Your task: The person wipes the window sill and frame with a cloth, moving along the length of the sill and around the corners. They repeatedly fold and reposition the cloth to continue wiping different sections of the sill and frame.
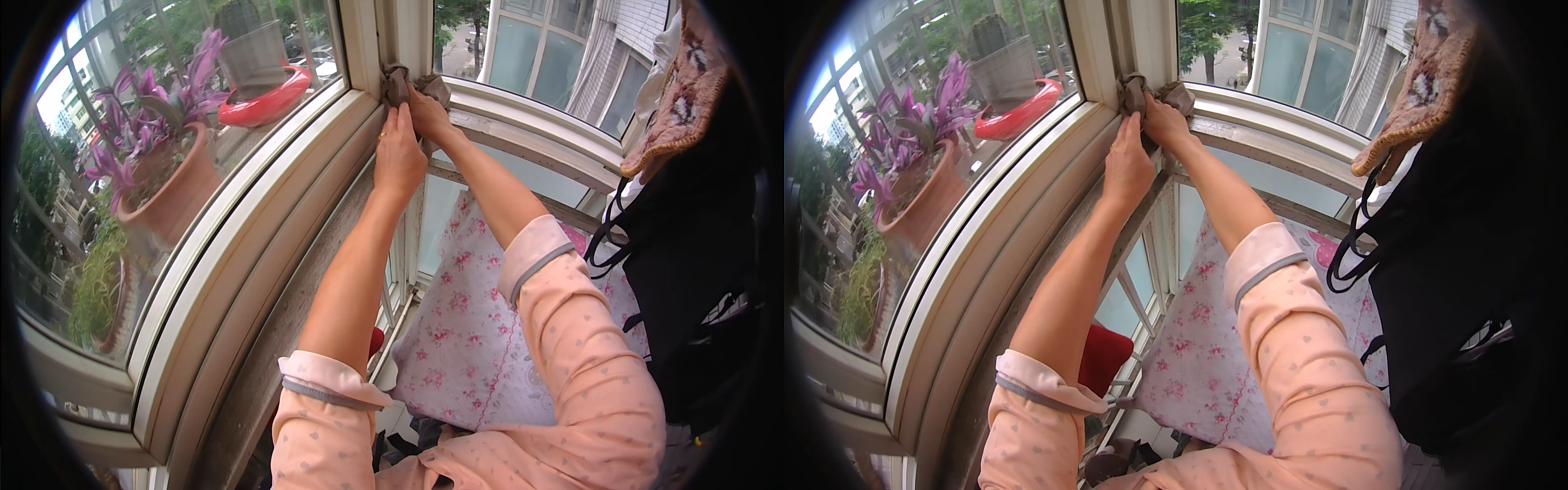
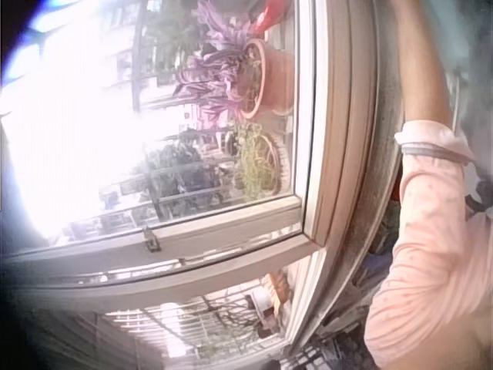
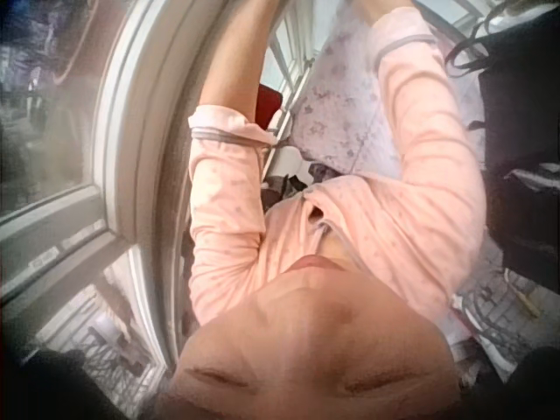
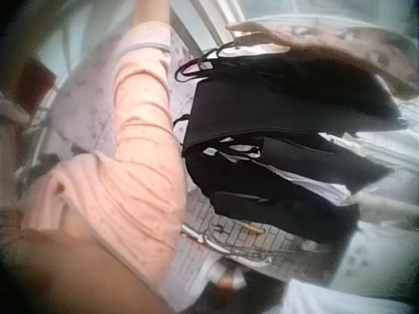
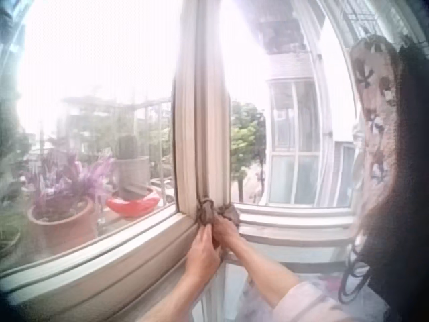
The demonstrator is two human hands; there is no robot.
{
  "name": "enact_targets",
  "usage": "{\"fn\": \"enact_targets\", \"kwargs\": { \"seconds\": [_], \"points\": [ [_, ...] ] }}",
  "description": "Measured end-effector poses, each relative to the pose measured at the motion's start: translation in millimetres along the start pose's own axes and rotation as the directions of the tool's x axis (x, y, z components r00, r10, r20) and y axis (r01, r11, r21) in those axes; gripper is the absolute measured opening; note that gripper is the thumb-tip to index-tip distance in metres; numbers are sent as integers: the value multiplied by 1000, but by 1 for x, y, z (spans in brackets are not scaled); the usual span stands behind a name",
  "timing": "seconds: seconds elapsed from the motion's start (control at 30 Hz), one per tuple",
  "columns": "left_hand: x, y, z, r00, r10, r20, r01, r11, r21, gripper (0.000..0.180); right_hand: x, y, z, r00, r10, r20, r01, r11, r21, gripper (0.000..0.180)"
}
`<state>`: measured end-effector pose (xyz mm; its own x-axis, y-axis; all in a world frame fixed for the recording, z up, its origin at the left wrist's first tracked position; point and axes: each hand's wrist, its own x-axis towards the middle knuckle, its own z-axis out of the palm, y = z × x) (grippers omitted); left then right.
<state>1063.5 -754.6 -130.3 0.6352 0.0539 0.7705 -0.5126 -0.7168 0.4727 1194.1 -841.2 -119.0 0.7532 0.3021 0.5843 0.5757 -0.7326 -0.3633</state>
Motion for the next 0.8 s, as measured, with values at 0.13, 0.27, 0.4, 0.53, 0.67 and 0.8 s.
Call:
{"fn": "enact_targets", "kwargs": {
  "seconds": [0.13, 0.27, 0.4, 0.53, 0.67, 0.8],
  "points": [
    [-25, 9, -22, 999, 40, 22, -41, 998, 52, 55, -19, -23, -9, 997, 61, 44, -59, 997, -54, 37],
    [-46, 15, -63, 998, -50, 35, 52, 998, -47, 57, -56, -50, -9, 999, -25, 22, 26, 999, -34, 31],
    [-69, 27, -109, 992, -128, 0, 128, 992, -15, 56, -99, -98, -9, 992, -97, 85, 98, 995, -15, 32],
    [-94, 45, -163, 967, -244, -74, 243, 970, -27, 55, -163, -163, -18, 939, -323, -116, 342, 908, 243, 31],
    [-129, 74, -230, 919, -369, -141, 324, 908, -266, 63, -215, -223, -51, 942, -187, 280, -84, 674, 734, 30],
    [-165, 104, -306, 874, -485, 29, 409, 702, -583, 63, -245, -284, -77, 851, -409, 328, -457, -272, 847, 39]
  ]
}}
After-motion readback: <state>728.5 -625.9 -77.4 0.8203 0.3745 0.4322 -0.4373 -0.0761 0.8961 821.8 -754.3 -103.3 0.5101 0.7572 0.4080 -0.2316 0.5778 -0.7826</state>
